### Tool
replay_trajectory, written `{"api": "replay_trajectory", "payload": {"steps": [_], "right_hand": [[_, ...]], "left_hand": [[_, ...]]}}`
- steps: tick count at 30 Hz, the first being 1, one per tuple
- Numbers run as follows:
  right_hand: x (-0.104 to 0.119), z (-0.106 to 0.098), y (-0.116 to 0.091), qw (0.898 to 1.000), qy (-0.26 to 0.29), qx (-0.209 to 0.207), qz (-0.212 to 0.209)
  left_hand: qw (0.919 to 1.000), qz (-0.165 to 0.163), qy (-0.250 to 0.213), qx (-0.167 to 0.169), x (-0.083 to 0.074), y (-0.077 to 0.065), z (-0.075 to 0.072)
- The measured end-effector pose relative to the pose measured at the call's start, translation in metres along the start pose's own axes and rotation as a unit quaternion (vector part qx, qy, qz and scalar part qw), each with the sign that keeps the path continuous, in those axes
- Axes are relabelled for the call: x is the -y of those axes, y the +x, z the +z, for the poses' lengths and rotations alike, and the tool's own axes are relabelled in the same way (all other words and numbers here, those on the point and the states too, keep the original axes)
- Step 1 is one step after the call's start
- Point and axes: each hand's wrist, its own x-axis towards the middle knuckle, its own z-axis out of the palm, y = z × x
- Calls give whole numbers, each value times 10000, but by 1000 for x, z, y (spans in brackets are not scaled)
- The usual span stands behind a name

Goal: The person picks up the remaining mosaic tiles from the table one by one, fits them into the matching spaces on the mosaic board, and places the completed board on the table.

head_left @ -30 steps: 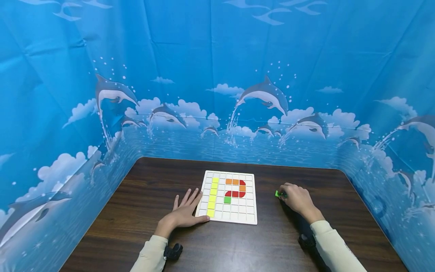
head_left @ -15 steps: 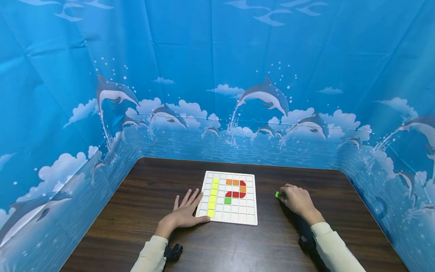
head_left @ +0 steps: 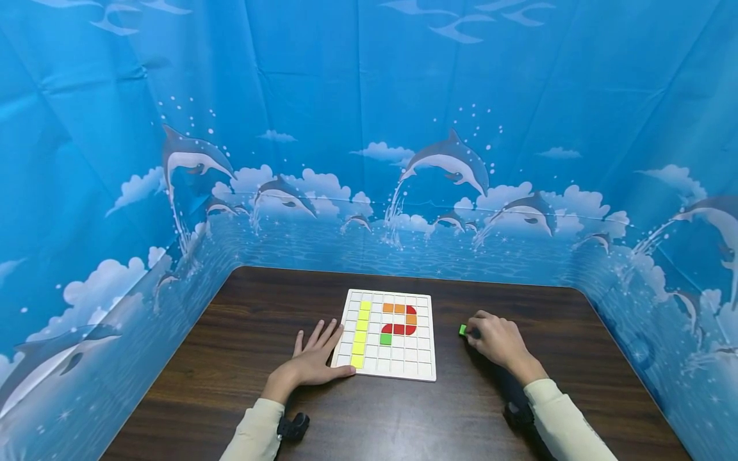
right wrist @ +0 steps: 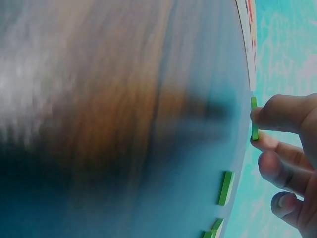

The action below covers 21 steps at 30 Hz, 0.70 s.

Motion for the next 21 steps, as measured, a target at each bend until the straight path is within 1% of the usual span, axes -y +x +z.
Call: {"api": "replay_trajectory", "payload": {"steps": [1,3,5,11,16,19,21], "right_hand": [[2,0,0,10000,-3,-7,-8],[6,0,1,10000,-7,-29,-17],[10,-1,2,10000,-1,-56,-22],[27,-1,5,9996,95,-208,-177],[40,0,6,9988,223,-319,-299],[48,0,7,9984,280,-335,-360],[53,1,8,9981,302,-344,-421]], "left_hand": [[10000,13,-16,-1,0,0,0],[10000,18,-61,53,-6,-4,-6],[9998,92,-181,33,-9,-7,-9],[9986,352,-368,-163,-1,-7,-1],[9990,326,-267,-159,0,-4,1],[9996,216,-134,-111,1,-2,1],[9996,231,-136,-115,2,-1,2]]}}
